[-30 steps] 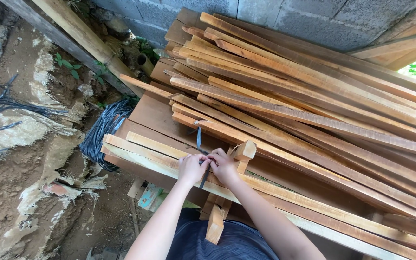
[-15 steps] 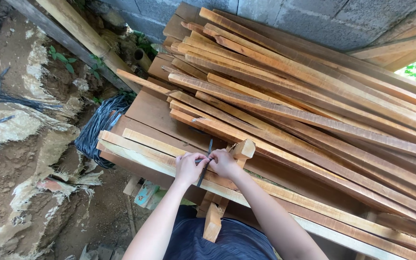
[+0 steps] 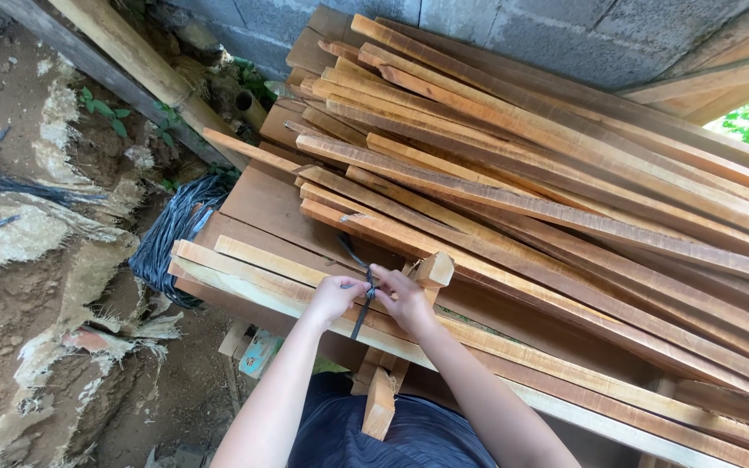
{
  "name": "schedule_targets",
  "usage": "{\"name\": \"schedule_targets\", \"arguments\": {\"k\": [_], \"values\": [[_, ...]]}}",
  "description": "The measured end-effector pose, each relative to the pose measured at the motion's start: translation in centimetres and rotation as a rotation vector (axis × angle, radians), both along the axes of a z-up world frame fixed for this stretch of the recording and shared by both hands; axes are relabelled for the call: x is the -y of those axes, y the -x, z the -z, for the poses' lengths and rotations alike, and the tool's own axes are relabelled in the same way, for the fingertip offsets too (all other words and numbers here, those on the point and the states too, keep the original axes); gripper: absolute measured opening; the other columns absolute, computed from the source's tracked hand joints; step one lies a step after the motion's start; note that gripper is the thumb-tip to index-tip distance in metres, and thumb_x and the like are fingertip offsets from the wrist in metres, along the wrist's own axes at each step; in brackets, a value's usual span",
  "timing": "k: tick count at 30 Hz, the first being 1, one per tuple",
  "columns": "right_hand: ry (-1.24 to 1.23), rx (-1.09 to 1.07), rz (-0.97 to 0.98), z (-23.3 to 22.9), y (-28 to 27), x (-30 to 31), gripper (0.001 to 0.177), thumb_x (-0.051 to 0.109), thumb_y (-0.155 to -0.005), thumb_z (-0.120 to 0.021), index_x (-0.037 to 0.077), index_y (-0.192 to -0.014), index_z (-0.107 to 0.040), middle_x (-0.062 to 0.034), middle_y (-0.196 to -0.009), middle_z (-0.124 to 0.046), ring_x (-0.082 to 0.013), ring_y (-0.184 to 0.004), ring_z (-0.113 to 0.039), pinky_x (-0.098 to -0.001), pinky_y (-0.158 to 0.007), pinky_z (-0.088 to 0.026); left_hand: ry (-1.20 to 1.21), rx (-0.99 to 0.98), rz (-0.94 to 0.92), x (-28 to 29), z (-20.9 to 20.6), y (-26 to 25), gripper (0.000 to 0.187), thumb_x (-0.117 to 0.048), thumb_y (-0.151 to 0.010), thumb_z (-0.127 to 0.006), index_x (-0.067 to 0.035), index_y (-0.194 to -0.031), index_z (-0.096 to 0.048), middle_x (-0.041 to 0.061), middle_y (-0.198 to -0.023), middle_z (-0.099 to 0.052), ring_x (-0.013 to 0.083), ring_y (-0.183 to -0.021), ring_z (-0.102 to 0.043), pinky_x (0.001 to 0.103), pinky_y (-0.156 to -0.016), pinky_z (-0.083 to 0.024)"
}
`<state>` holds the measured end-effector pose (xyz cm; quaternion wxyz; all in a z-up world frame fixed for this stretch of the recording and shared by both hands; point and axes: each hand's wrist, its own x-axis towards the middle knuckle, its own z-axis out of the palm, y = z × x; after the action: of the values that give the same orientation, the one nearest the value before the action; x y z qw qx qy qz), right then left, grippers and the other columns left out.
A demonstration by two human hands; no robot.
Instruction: The user is bundling several long wooden planks together using black plastic ties.
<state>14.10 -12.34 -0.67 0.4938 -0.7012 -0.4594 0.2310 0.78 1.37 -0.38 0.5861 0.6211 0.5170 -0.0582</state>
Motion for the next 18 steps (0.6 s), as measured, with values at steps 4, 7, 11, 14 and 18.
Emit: {"name": "schedule_targets", "arguments": {"k": [4, 7, 11, 14, 18], "values": [[-0.044, 0.442, -0.048, -1.0, -0.4, 0.2, 0.027, 0.011, -0.089, -0.069, 0.028, -0.108, -0.076, 0.0073, -0.112, -0.069, -0.0163, -0.091, -0.070, -0.0282, -0.078, -0.058, 0.324, 0.054, -0.085, -1.6, -3.0, -0.7, 0.029, -0.017, -0.097, -0.066, 0.001, -0.119, -0.072, 0.009, -0.096, -0.078, 0.0079, -0.070, -0.072, 0.015, -0.044, -0.054], [-0.170, 0.385, -0.095, -1.5, -0.8, 0.5, 0.026, 0.006, -0.086, -0.069, 0.022, -0.104, -0.076, 0.0016, -0.115, -0.071, -0.0221, -0.094, -0.070, -0.0342, -0.077, -0.060, 0.177, 0.007, 0.138, -3.8, -1.5, -0.9, 0.027, -0.016, -0.096, -0.065, 0.001, -0.116, -0.073, 0.008, -0.086, -0.078, 0.0077, -0.063, -0.070, 0.016, -0.044, -0.055], [-0.149, 0.475, -0.178, -1.0, -1.4, 2.6, 0.014, 0.009, -0.089, -0.067, 0.017, -0.098, -0.075, -0.0024, -0.104, -0.070, -0.0272, -0.095, -0.069, -0.0369, -0.073, -0.060, -0.373, -0.252, 0.590, -6.7, 0.2, -1.5, 0.014, -0.038, -0.085, -0.071, -0.032, -0.089, -0.083, -0.001, -0.087, -0.079, 0.0283, -0.103, -0.073, 0.043, -0.092, -0.058], [-0.166, 0.556, -0.194, -0.3, -1.9, 2.9, 0.013, 0.015, -0.096, -0.062, 0.016, -0.097, -0.075, -0.0050, -0.098, -0.069, -0.0285, -0.094, -0.069, -0.0374, -0.072, -0.060, -0.455, -0.415, 0.710, -8.4, -1.1, -3.0, 0.012, -0.042, -0.085, -0.069, -0.042, -0.085, -0.081, -0.015, -0.084, -0.078, 0.0192, -0.105, -0.073, 0.038, -0.095, -0.057], [-0.140, 0.554, -0.192, -0.6, -1.5, 3.6, 0.011, 0.016, -0.096, -0.063, 0.013, -0.096, -0.073, -0.0054, -0.096, -0.068, -0.0273, -0.096, -0.069, -0.0366, -0.075, -0.060, -0.512, -0.459, 0.675, -6.7, -2.2, -2.7, 0.016, -0.046, -0.089, -0.064, -0.047, -0.082, -0.078, -0.013, -0.096, -0.078, 0.0200, -0.109, -0.071, 0.038, -0.096, -0.049]]}}
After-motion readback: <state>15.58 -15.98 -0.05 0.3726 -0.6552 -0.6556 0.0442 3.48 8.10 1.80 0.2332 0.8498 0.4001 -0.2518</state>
